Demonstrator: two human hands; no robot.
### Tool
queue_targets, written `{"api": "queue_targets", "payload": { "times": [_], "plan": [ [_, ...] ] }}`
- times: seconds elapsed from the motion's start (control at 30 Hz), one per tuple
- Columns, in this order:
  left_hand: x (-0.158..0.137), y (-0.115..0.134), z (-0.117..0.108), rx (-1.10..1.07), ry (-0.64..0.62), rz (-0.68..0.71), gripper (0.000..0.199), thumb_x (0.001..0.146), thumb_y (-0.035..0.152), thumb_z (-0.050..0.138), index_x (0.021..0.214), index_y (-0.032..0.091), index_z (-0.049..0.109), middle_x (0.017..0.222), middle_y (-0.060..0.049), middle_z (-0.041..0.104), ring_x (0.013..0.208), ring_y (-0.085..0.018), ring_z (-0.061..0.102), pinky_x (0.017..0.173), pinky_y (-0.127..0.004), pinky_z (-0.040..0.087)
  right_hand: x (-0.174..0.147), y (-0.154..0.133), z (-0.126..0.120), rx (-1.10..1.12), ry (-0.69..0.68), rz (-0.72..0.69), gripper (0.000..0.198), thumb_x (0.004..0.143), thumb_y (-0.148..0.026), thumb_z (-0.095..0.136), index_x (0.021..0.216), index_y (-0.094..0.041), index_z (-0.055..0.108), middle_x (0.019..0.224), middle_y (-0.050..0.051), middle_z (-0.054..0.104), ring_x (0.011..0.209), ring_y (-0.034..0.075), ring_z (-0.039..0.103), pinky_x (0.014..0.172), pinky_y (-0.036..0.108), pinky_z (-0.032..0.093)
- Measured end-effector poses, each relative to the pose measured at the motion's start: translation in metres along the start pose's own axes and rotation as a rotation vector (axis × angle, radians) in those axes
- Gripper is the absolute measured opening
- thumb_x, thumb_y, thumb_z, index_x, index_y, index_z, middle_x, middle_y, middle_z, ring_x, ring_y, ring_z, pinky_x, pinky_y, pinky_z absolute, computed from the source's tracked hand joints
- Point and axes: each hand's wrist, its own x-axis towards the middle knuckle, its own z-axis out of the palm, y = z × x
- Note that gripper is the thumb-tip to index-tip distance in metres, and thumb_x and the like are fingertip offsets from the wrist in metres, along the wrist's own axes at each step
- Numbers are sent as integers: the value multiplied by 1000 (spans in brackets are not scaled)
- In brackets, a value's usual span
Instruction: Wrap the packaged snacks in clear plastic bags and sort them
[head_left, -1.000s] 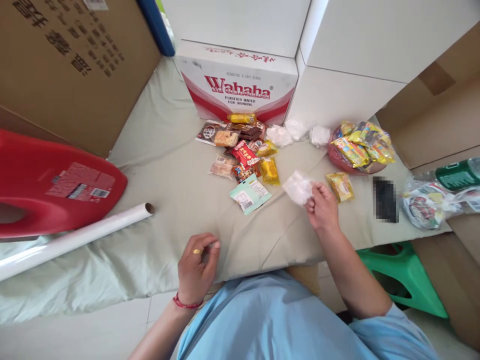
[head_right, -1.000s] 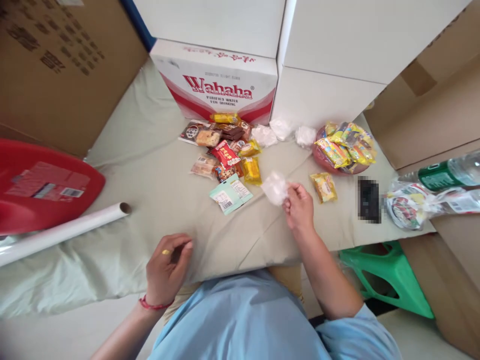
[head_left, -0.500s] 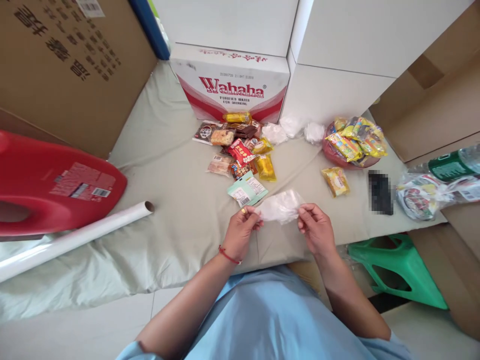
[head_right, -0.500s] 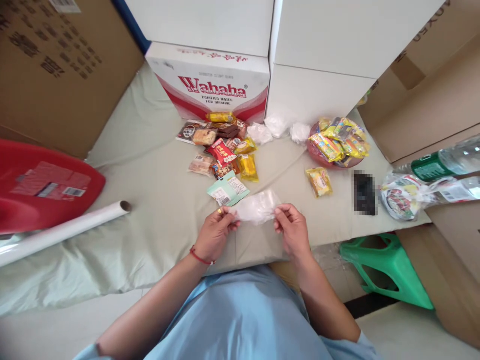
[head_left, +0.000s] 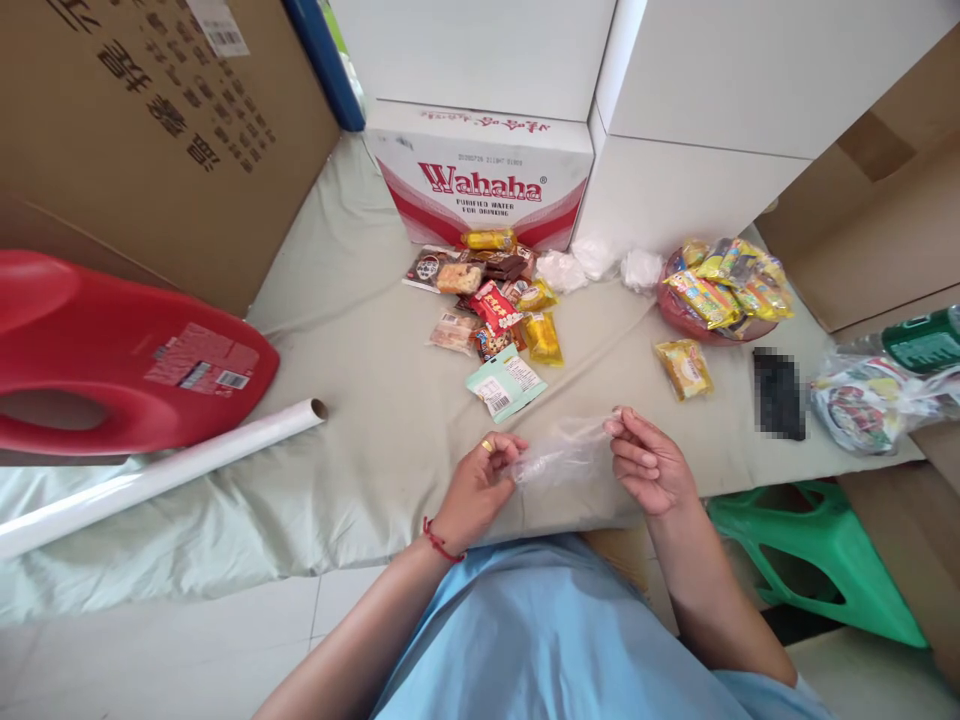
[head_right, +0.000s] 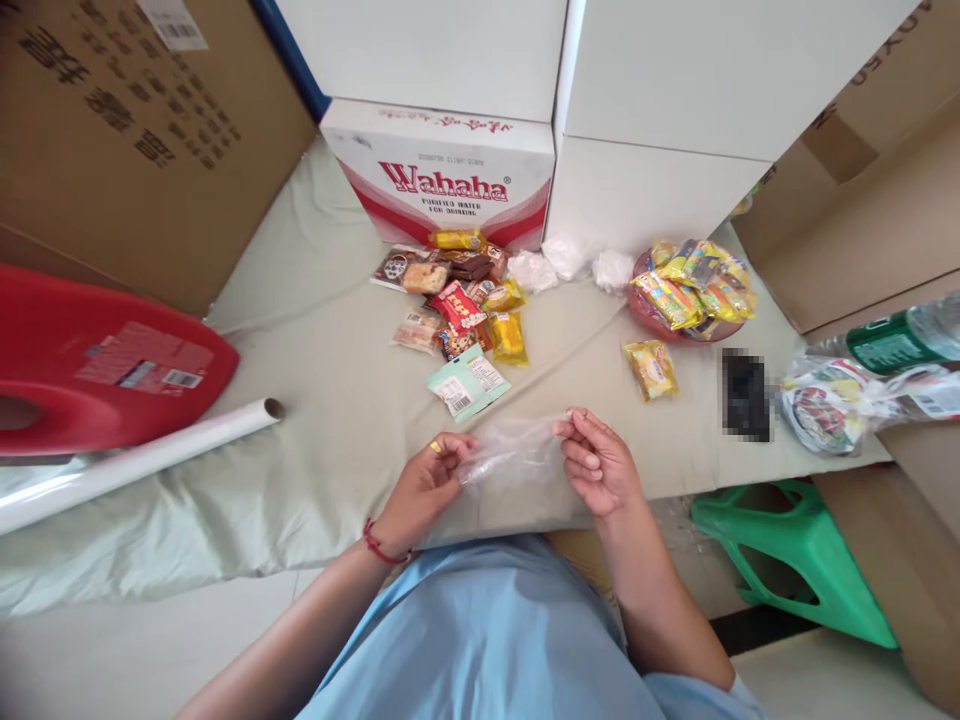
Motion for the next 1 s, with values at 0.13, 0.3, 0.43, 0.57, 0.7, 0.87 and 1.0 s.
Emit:
{"api": "queue_targets", "payload": {
  "times": [0.13, 0.3, 0.43, 0.57, 0.7, 0.87, 1.0],
  "plan": [
    [-3, 3, 7, 65, -128, 73, 63, 71, 21, 76, 132, 22, 59, 143, -12, 59, 132, -31, 56, 116, -47, 41, -6, 4, 15, -1, -7, 11, 20, 79, -31, 82, 85, -21, 66, 84, 2, 78, 39, 1, 20, 29, 8, 22],
    [2, 2, 17, 13, 12, -40, 36, 91, 51, 66, 103, 19, 73, 108, -9, 76, 107, -28, 69, 99, -40, 51, -10, 14, 29, -77, 6, -66, 26, 78, -34, 83, 96, -23, 68, 104, 5, 79, 45, 2, 35, 36, 11, 33],
    [5, -7, 18, -100, 111, -101, 42, 92, 59, 65, 94, 19, 76, 101, -8, 78, 100, -25, 70, 96, -39, 53, -6, 20, 21, -388, 115, -329, 33, 84, -42, 77, 112, -28, 67, 126, 5, 70, 62, 7, 55, 51, 19, 48],
    [5, -5, 18, -306, 112, -100, 40, 88, 58, 71, 95, 19, 76, 108, -9, 79, 105, -26, 72, 104, -43, 52, 0, 35, 6, -966, 84, -521, 42, 79, -35, 82, 119, -31, 70, 127, 6, 66, 72, 13, 62, 57, 26, 52],
    [8, 7, 7, -487, 193, -112, 34, 85, 52, 77, 95, 20, 72, 116, -9, 78, 111, -28, 72, 99, -44, 57, -2, 43, -3, -1235, -62, -684, 10, 92, -30, 68, 95, -30, 78, 99, 7, 72, 90, 23, 69, 81, 38, 57],
    [16, 14, -25, -670, 313, -122, 29, 84, 46, 78, 96, 22, 68, 115, -6, 77, 122, -31, 68, 94, -46, 61, -18, 25, -15, -1261, -161, -707, 18, 96, -27, 64, 105, -33, 79, 100, 6, 74, 92, 23, 70, 80, 37, 56],
    [18, 20, -37, -717, 259, -166, 23, 91, 46, 68, 100, 24, 65, 127, -6, 73, 129, -34, 65, 95, -54, 61, -27, 3, -26, -1260, -374, -471, 17, 97, -30, 65, 108, -30, 78, 96, 5, 74, 86, 20, 68, 76, 33, 54]
  ]
}}
